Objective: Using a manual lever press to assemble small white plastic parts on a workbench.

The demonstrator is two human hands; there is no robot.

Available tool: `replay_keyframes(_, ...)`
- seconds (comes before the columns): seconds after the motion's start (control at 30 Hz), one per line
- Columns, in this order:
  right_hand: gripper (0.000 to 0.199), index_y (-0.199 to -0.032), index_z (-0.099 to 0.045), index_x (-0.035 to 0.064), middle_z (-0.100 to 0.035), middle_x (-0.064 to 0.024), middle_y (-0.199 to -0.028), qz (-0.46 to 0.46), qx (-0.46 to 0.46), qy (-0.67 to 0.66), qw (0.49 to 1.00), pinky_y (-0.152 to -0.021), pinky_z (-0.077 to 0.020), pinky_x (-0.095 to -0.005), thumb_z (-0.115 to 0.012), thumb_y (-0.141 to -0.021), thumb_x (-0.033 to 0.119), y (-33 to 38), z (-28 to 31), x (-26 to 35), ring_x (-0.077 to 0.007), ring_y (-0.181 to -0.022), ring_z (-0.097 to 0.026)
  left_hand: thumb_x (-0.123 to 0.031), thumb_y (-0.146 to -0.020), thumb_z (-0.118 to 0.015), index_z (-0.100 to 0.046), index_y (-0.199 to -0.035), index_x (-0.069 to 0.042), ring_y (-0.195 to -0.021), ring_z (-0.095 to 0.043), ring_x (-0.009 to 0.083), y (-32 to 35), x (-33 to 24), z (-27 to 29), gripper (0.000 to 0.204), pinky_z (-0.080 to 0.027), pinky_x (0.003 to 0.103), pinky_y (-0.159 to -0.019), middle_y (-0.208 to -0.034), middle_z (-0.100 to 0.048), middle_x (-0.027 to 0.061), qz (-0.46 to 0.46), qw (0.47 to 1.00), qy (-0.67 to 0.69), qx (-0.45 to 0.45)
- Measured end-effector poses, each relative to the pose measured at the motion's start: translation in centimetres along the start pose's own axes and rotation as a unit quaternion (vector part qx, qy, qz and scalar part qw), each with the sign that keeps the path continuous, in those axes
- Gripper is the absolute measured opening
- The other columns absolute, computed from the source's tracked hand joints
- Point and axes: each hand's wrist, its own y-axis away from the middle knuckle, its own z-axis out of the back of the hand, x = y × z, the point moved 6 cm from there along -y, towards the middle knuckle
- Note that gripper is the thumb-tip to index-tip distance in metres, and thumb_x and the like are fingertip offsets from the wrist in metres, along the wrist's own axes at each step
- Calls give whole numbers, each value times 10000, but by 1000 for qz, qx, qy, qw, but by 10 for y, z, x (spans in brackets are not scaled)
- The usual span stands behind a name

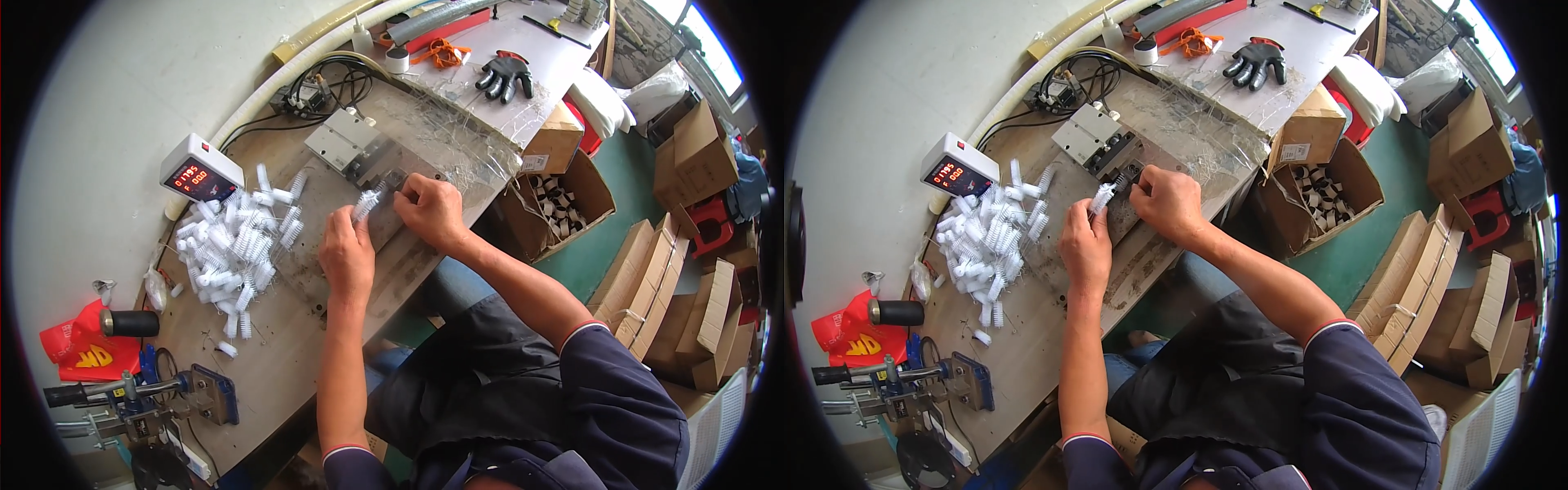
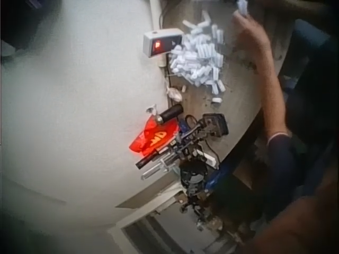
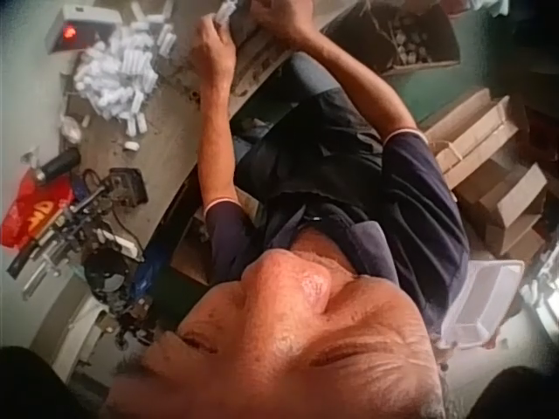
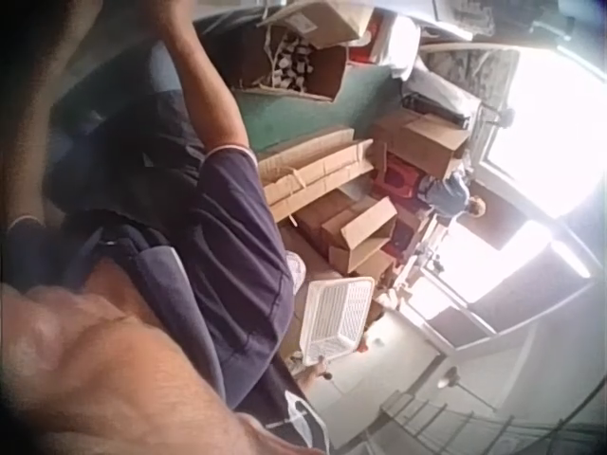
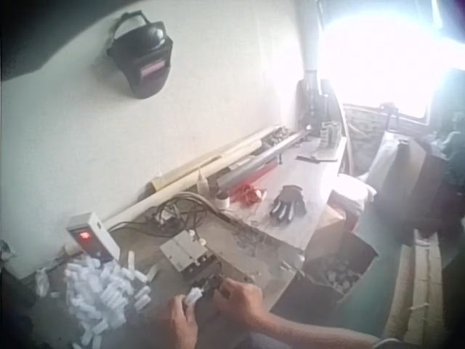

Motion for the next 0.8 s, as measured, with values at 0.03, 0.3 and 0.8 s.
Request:
replay_keyframes(0.03, 192, -804, -685, 55, -688, -175, -708, -4, 3, -4, 1000, -681, -541, -475, -720, -833, 243, 0, 0, -1, -391, -718, -695, -127, -986, -650, -575, -1155, -40, -935, -657, 390, 1, -2, 0, 205, -522, 480, -777, -1041, -637, 161, -11, 1000, -8, -10)
replay_keyframes(0.3, 189, -847, -701, 33, -685, -145, -705, -14, 10, -50, 999, -648, -526, -398, -741, -870, 216, 2, 2, -8, -262, -675, -665, -131, -1004, -628, -588, -1147, -18, -923, -654, 394, 11, 3, 9, 186, -521, 480, -774, -1049, -622, 159, 25, 1000, 1, -5)
replay_keyframes(0.8, 192, -1063, -725, -12, -746, -108, -880, 14, 93, -240, 966, -729, -550, -316, -717, -908, 101, 2, 4, -4, -138, -769, -666, -178, -1017, -647, -643, -1095, -5, -879, -641, 342, 17, 23, 20, 189, -510, 407, -805, -990, -674, 166, 131, 975, 174, 46)
